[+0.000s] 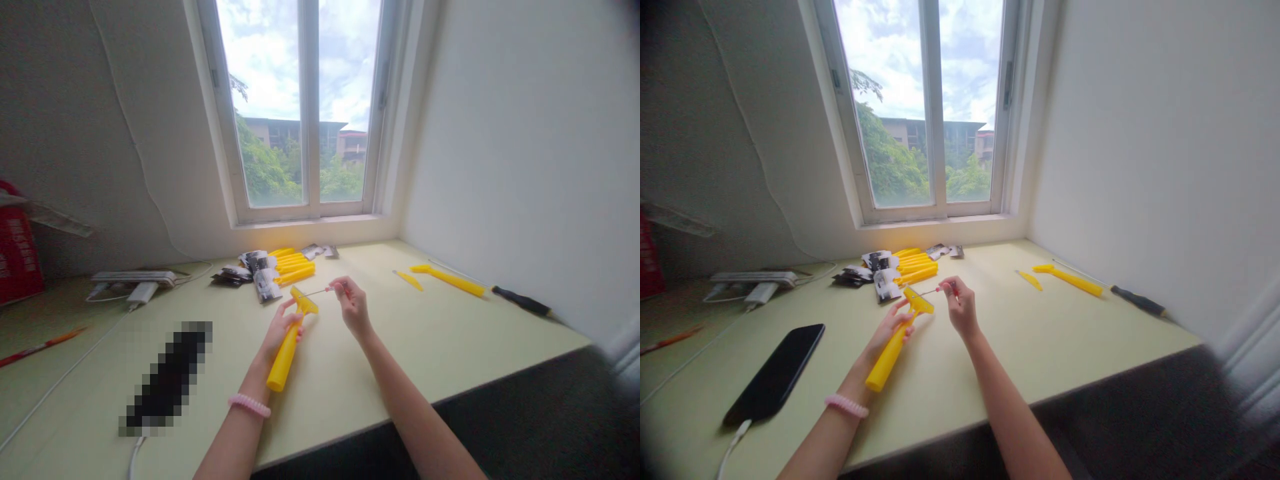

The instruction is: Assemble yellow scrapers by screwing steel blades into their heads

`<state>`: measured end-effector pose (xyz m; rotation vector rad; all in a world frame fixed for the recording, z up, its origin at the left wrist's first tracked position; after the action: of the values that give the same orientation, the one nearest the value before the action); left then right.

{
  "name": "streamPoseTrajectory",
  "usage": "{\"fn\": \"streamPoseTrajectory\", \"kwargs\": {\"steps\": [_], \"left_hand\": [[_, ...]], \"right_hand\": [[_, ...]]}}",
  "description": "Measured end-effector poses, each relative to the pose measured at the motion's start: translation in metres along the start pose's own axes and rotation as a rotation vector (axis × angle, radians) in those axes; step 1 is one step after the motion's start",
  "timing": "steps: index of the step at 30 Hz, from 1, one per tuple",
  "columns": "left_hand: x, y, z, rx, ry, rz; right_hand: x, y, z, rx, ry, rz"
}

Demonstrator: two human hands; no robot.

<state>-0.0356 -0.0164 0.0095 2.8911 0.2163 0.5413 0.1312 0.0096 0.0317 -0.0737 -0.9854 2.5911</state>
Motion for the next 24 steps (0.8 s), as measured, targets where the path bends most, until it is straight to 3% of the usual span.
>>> {"fn": "streamPoseTrajectory", "kwargs": {"steps": [19, 24], "left_hand": [[-0.0002, 0.0027, -0.0009, 0.007, 0.000, -0.025], [-0.0005, 0.0030, -0.0004, 0.025, -0.028, -0.027]], "right_hand": [[-0.0001, 0.0015, 0.0040, 0.011, 0.006, 0.054], [-0.0021, 0.0010, 0.0011, -0.002, 0.089, -0.015]]}}
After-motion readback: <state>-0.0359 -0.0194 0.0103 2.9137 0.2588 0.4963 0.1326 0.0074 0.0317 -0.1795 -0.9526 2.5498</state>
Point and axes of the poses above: each hand's wrist, its own y-axis away from the middle knuckle, its own x-axis out of the palm, z = x × y, the point moved 1 cm from there along -y, towards the middle knuckle, and after that the axes turned 15 degrees about -z, right-handed, at the moved point
